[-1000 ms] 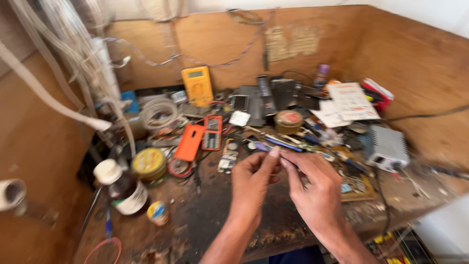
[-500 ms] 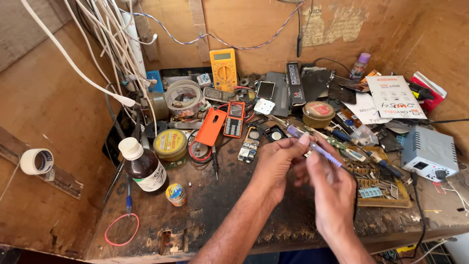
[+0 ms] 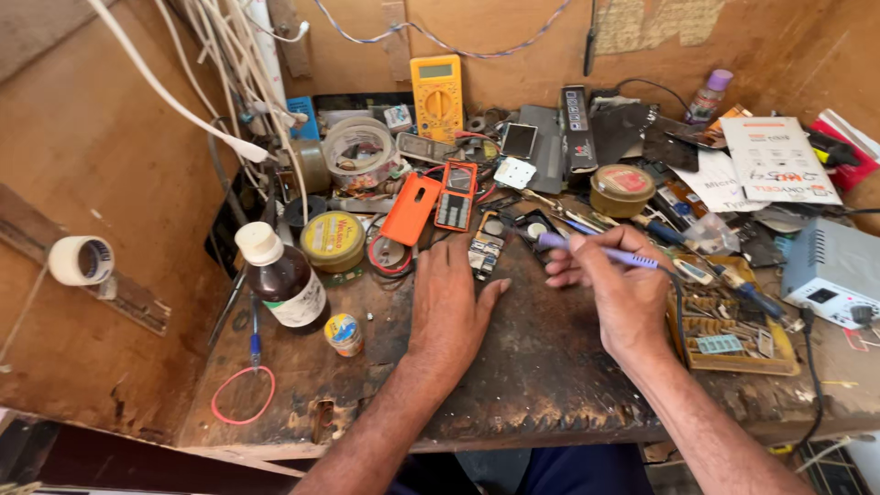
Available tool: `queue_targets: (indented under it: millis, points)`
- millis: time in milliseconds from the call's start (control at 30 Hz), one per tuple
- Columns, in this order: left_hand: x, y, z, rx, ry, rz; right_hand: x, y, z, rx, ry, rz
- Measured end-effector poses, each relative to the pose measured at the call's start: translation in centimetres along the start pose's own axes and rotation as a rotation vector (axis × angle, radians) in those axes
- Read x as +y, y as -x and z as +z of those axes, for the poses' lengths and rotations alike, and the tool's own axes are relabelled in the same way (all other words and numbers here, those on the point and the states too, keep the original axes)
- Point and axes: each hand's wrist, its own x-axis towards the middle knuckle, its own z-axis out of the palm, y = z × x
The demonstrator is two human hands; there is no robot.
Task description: The person works at a cluttered repair bench disassembling a mobile phone, prying open its frame and handling the battery and internal boards by hand. They then pick up a soldering iron and solder components on the phone's circuit board, steadying the board with the other hand.
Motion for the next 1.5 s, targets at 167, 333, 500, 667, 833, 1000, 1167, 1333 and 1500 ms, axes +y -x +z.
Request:
queue_targets:
  millis: [167, 333, 500, 667, 833, 1000, 1167, 1333, 1500]
  points:
    - [-0.7, -1.1, 1.0, 0.069, -0.012, 0.032, -0.3, 0.1, 0.6, -0.057, 0.009, 0.046]
    - [-2.0, -1.6, 1.9, 0.095, 0.036, 0.004, -0.7, 0.2, 1.1, -0.078, -0.047, 0.072]
    - [-2.2, -0.6, 1.4, 0.125, 0.155, 0.006, -0.4, 0.7, 1.5, -0.086, 0.172, 0.016]
    - [-2.1, -0.8, 0.9, 0.14, 0.175, -0.036, -0.3, 0.5, 1.5, -0.088, 0.254, 0.036]
    - [-2.3, -0.8, 1.2, 0.112, 0.155, -0.036, -0.3, 0.7, 1.6, -0.17, 0.323, -0.028]
    - [-2.5, -0.9, 1.6, 0.119, 0.16, -0.006, -0.1, 1.1, 1.4, -0.188, 0.457, -0.043]
    - [-2.6, -1.1, 1.6, 0.121, 0.182, -0.005, -0.1, 1.0, 0.8, -0.221, 0.473, -0.066]
    - [-2.4, -1.0, 1.7, 0.092, 0.18, -0.04, -0.4, 1.4, 0.8, -0.196, 0.569, -0.093]
    - [-2.4, -1.1, 1.7, 0.1, 0.168, -0.036, -0.8, 1.6, 1.2, -0.177, 0.698, -0.175]
